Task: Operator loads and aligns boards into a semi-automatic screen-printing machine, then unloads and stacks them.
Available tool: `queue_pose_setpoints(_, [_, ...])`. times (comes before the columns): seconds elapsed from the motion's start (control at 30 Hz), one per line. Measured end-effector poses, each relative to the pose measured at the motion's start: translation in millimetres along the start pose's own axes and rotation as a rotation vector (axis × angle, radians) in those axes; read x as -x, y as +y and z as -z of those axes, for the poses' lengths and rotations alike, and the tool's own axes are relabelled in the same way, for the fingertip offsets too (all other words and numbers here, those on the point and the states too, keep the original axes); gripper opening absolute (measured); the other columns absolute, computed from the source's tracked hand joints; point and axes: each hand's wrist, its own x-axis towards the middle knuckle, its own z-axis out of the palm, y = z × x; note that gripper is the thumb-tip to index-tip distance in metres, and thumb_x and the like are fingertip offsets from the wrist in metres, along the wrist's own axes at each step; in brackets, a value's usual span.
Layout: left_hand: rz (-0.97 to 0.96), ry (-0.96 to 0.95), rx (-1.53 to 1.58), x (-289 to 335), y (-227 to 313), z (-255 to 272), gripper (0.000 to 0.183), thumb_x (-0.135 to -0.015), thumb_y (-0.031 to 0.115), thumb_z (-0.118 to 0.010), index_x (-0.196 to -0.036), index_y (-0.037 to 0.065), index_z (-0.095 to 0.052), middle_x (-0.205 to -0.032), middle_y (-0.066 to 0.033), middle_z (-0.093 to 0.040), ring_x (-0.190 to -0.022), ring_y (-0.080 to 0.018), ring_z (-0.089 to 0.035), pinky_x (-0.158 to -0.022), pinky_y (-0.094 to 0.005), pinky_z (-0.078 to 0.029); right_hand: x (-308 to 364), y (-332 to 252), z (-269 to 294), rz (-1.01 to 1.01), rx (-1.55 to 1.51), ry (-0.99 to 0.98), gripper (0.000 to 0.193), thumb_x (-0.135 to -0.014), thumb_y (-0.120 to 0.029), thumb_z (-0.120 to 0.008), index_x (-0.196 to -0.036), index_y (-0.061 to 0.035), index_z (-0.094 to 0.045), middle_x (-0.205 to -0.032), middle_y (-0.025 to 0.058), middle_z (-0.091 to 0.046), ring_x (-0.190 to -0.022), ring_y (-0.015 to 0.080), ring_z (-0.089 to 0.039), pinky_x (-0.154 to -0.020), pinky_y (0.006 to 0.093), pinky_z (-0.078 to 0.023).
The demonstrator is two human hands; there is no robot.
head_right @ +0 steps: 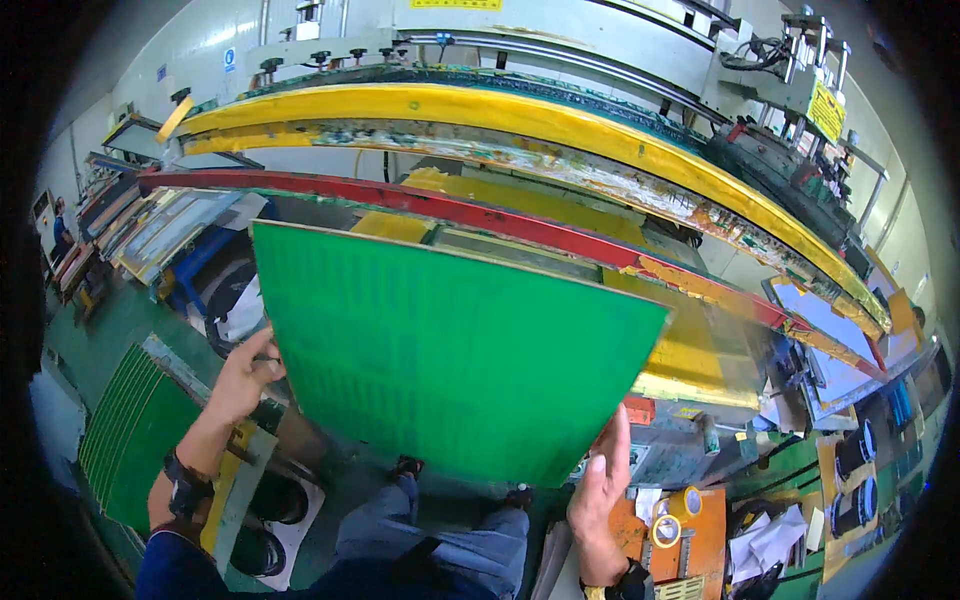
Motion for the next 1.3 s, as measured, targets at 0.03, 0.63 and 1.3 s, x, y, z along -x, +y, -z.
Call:
queue_pose_setpoints(0.03, [-0.064,0.103,-0.001,7.8,1.5,-1.4,0.053,-0.084,-0.007,-0.051,-0.136,0.003,-0.047,-0.101,-0.0037,-0.048,-0.084,-0.0142,-0.057,-0.079,-0.0274,-0.048,11.0,-2.6,2.6,0.072,0.049,0.019,0.078,-0.095,-0.054,-0.042,-0.142,0.0079,-0.03,-0.144,0.019,-0.037,-0.134,0.0302,-0.035,-0.112,0.0413,-0.024])
queue_pose_setpoints(0.63, [-0.363,-0.102,0.98,-67.3,-32.1,-35.6,0.05,-0.099,0.02,-0.042,-0.14,-0.006,-0.033,-0.14,-0.0136,-0.045,-0.126,-0.0241,-0.046,-0.108,-0.0343,-0.033,-30.4,7.5,42.8,-0.555,-0.594,-0.258,0.088,-0.093,-0.066,-0.028,-0.141,0.0069,-0.031,-0.141,0.0201,-0.043,-0.128,0.0293,-0.044,-0.108,0.0382,-0.032])
queue_pose_setpoints(1.3, [-0.415,-0.384,-0.164,-366.6,-85.7,-100.5,0.061,-0.074,0.004,-0.069,-0.132,-0.001,-0.049,-0.13,-0.0125,-0.055,-0.122,-0.022,-0.05,-0.101,-0.0349,-0.041,-237.3,162.2,10.5,-0.675,0.892,-0.33,0.03,-0.09,-0.032,-0.058,-0.1,-0.0038,-0.061,-0.077,0.0052,-0.06,-0.056,0.0182,-0.053,-0.052,0.0356,-0.043])
